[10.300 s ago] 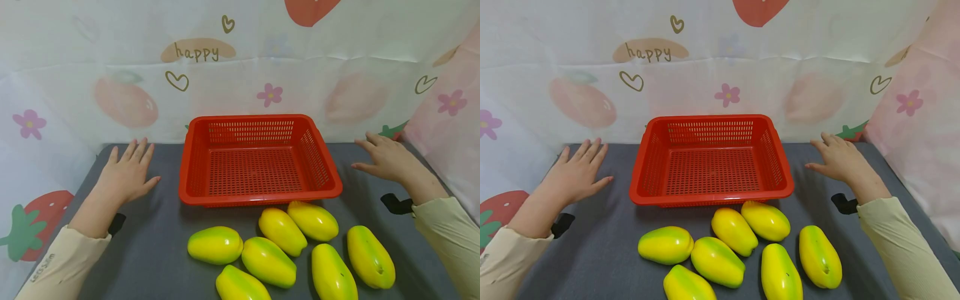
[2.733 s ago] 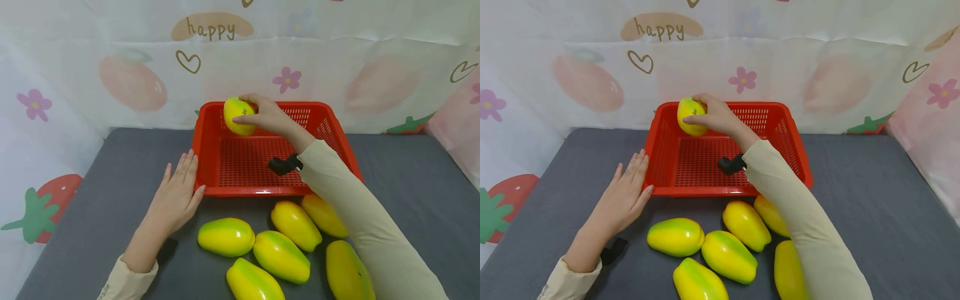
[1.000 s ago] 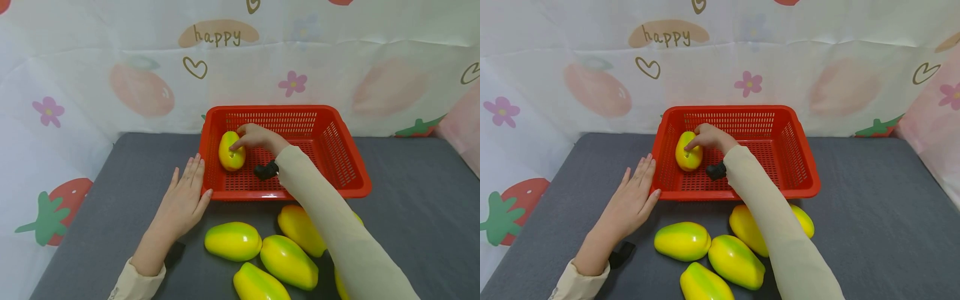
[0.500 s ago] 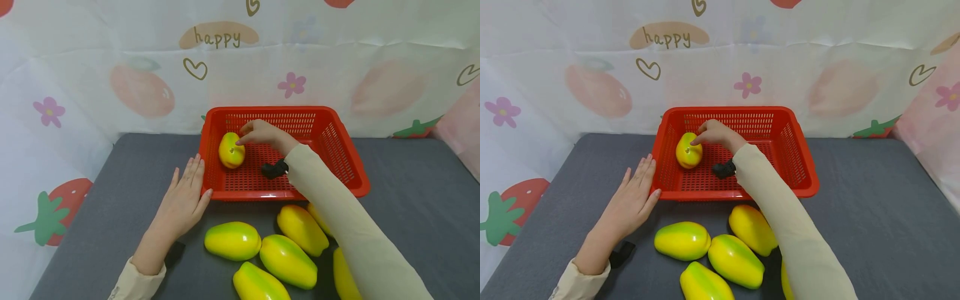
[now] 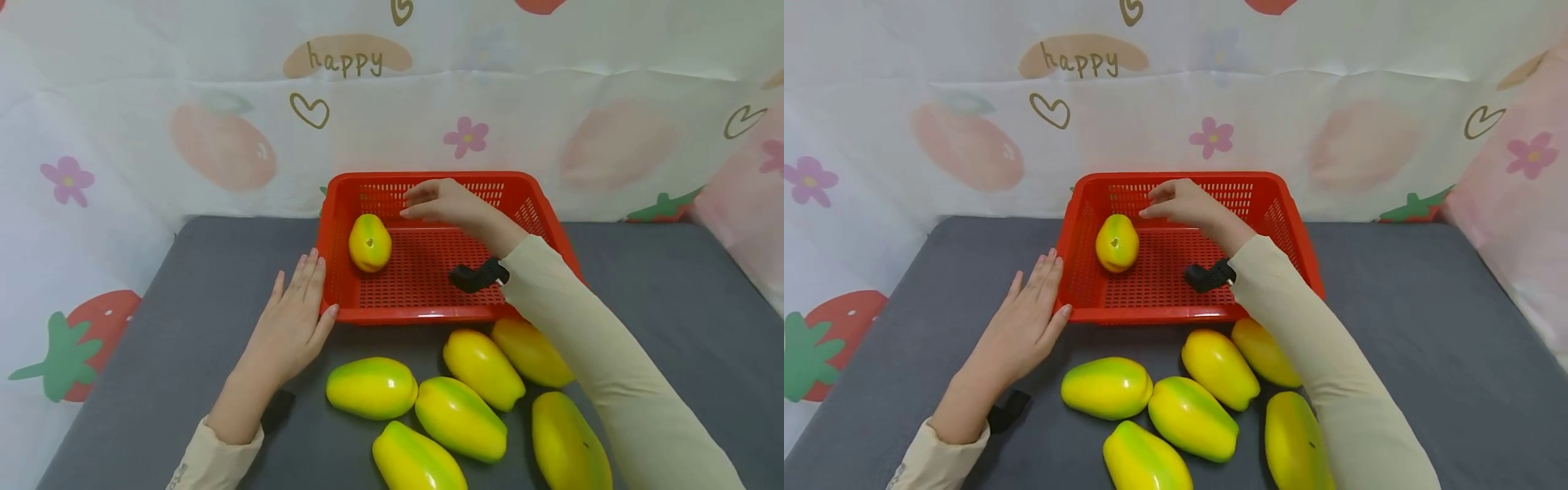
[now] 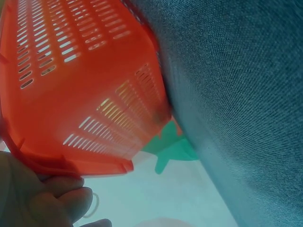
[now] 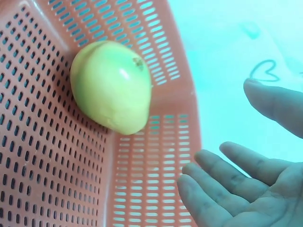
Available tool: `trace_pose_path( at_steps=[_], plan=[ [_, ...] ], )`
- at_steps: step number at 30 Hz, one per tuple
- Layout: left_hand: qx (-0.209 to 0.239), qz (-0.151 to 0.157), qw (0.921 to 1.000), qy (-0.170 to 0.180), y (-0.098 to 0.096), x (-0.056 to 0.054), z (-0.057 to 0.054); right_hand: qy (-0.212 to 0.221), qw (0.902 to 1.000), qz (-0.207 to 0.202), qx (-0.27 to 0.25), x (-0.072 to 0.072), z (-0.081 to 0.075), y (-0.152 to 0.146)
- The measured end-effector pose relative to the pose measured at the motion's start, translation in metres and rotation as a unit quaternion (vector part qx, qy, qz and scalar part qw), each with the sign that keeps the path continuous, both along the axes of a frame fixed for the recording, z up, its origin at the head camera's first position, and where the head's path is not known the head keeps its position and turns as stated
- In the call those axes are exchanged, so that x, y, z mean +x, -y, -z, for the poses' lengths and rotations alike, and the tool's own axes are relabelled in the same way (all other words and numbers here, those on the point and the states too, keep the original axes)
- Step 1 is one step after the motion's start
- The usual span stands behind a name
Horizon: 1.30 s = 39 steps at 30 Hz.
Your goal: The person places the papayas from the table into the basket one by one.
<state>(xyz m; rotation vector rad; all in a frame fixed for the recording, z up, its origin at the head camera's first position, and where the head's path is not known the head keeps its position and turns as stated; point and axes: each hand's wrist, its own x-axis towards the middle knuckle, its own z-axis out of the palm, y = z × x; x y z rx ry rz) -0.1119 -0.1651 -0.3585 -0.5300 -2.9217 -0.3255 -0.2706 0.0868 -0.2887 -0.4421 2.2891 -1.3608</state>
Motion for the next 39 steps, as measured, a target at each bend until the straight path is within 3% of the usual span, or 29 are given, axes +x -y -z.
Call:
trace_pose_path(
  at_steps=[16, 26, 39],
  plan=[
    [-0.005, -0.005, 0.9999, 0.011, -0.001, 0.000, -0.003, -0.056, 0.9965, 0.031, -0.054, 0.051, -0.016, -0.044],
    [0.002, -0.006, 0.9999, 0.015, -0.002, 0.000, -0.004, -0.108, 0.9905, 0.053, -0.066, 0.091, -0.016, -0.068],
    [0.003, -0.005, 0.9999, 0.015, -0.001, 0.000, -0.003, -0.138, 0.9866, 0.035, -0.080, 0.137, -0.005, -0.102]
  ],
)
